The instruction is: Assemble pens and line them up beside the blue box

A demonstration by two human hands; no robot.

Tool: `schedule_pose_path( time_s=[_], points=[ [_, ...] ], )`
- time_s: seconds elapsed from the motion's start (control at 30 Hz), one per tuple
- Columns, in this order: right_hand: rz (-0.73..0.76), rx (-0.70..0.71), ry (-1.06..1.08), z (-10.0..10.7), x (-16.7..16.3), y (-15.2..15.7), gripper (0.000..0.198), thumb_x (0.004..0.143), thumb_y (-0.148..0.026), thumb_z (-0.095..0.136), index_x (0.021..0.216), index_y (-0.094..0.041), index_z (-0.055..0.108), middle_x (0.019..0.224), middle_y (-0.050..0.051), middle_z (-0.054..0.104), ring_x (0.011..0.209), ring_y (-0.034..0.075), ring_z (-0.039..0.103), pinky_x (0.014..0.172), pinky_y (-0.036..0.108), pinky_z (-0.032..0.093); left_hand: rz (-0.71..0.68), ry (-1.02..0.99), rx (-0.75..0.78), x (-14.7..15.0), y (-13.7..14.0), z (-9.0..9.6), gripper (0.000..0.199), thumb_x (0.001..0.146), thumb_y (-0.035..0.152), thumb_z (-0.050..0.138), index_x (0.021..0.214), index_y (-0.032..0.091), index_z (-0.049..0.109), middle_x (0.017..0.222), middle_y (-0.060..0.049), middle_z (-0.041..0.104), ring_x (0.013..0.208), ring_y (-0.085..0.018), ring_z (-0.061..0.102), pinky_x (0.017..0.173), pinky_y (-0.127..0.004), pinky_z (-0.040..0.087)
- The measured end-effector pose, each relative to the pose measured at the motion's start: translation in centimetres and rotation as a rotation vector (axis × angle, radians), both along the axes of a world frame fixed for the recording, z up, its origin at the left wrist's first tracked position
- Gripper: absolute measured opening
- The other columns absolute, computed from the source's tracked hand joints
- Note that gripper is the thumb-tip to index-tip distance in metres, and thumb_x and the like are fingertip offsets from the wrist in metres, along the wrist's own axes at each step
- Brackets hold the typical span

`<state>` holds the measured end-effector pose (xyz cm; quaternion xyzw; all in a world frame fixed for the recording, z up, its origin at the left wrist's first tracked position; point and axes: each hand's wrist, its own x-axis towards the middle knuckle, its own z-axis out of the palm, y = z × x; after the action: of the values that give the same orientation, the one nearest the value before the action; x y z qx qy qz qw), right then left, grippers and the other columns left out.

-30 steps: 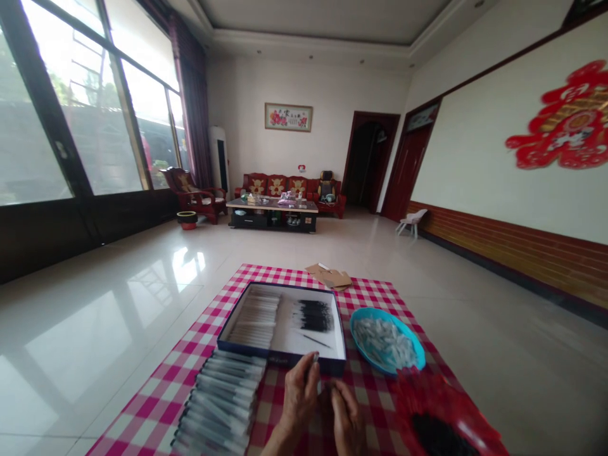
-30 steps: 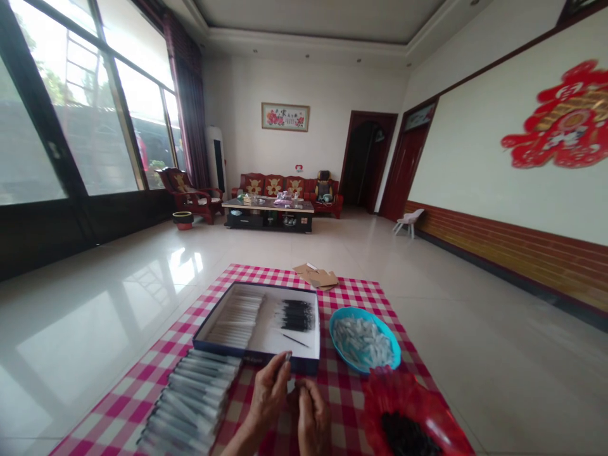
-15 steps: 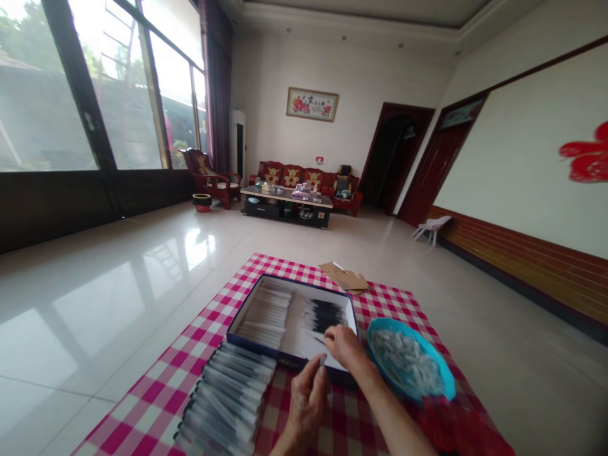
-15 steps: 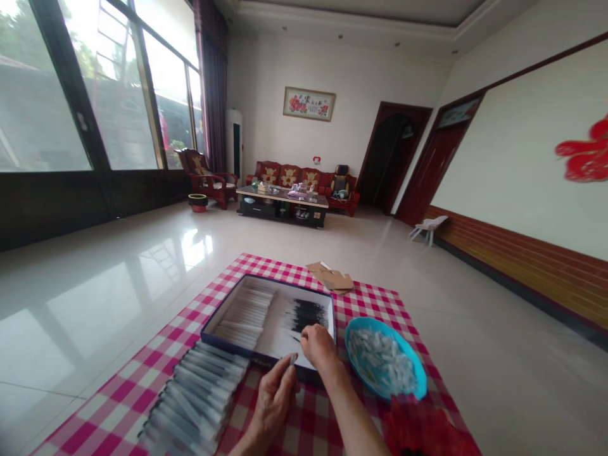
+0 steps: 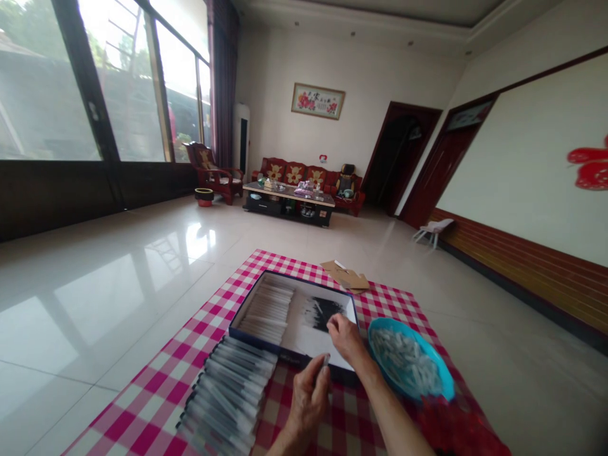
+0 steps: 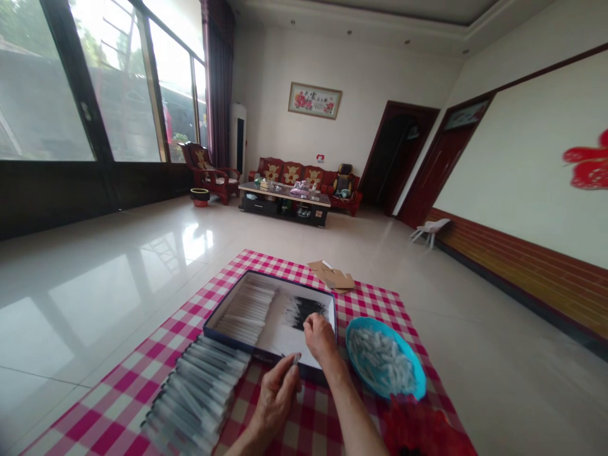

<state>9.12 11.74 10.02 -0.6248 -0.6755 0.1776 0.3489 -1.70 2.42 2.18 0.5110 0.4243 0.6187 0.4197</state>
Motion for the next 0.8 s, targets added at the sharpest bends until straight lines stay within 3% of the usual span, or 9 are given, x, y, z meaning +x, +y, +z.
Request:
schedule_pose_path(
  time_s=[0.1, 0.2, 0.3, 0.37, 0.53, 0.8],
  points=[
    [-0.043, 0.049, 0.191, 0.9, 1.0, -2.0, 0.025, 0.082, -0.038, 0.049, 0.09, -0.019, 0.062, 0.079, 0.005, 0.07, 0.071, 0.018, 0.065, 0.063, 0.028, 0.049, -0.077, 0.027, 0.011, 0.1, -0.2, 0.0, 0.051, 0.089, 0.051, 0.046, 0.118, 0.013, 0.063, 0.052, 0.001, 0.055, 0.044, -0.01, 0.045, 0.047, -0.02, 0.041],
    [-0.105, 0.067, 0.505, 1.0, 2.2, -5.5, 0.042, 0.082, -0.048, 0.051, 0.11, -0.017, 0.054, 0.091, 0.007, 0.069, 0.075, 0.019, 0.067, 0.061, 0.027, 0.051, -0.144, 0.088, 0.027, 0.1, -0.7, 0.3, 0.05, 0.091, 0.05, 0.044, 0.122, 0.015, 0.062, 0.049, 0.003, 0.05, 0.042, -0.009, 0.041, 0.045, -0.019, 0.038],
    [-0.18, 0.065, 1.013, 0.3, 3.2, -9.3, 0.06, 0.07, -0.044, 0.07, 0.121, -0.023, 0.048, 0.094, 0.002, 0.067, 0.078, 0.018, 0.067, 0.063, 0.027, 0.053, -0.177, 0.196, 0.069, 0.0, -1.4, 0.9, 0.044, 0.09, 0.047, 0.046, 0.117, 0.017, 0.065, 0.051, 0.001, 0.053, 0.045, -0.01, 0.045, 0.047, -0.019, 0.041],
    [-0.217, 0.093, 1.16, -0.3, 3.7, -11.3, 0.073, 0.067, -0.039, 0.075, 0.13, -0.029, 0.041, 0.093, -0.001, 0.065, 0.079, 0.017, 0.066, 0.066, 0.027, 0.054, -0.202, 0.271, 0.124, 0.0, -1.9, 1.3, 0.04, 0.091, 0.044, 0.046, 0.114, 0.019, 0.067, 0.055, -0.001, 0.058, 0.049, -0.012, 0.051, 0.051, -0.021, 0.044],
    [-0.242, 0.18, 1.063, -1.9, 4.7, -13.7, 0.087, 0.074, -0.037, 0.071, 0.144, -0.033, 0.019, 0.094, 0.0, 0.063, 0.08, 0.018, 0.065, 0.071, 0.033, 0.055, -0.234, 0.384, 0.218, 0.2, -2.7, 1.5, 0.034, 0.089, 0.039, 0.048, 0.112, 0.023, 0.068, 0.064, -0.004, 0.067, 0.057, -0.015, 0.06, 0.059, -0.023, 0.049],
    [-0.244, 0.23, 0.995, -2.4, 4.9, -14.3, 0.086, 0.077, -0.037, 0.068, 0.145, -0.031, 0.016, 0.092, 0.001, 0.062, 0.079, 0.019, 0.065, 0.075, 0.036, 0.055, -0.311, 0.489, 0.318, 0.3, -3.0, 2.0, 0.032, 0.091, 0.028, 0.044, 0.116, 0.021, 0.064, 0.068, -0.004, 0.068, 0.059, -0.014, 0.063, 0.062, -0.022, 0.049]
  ],
)
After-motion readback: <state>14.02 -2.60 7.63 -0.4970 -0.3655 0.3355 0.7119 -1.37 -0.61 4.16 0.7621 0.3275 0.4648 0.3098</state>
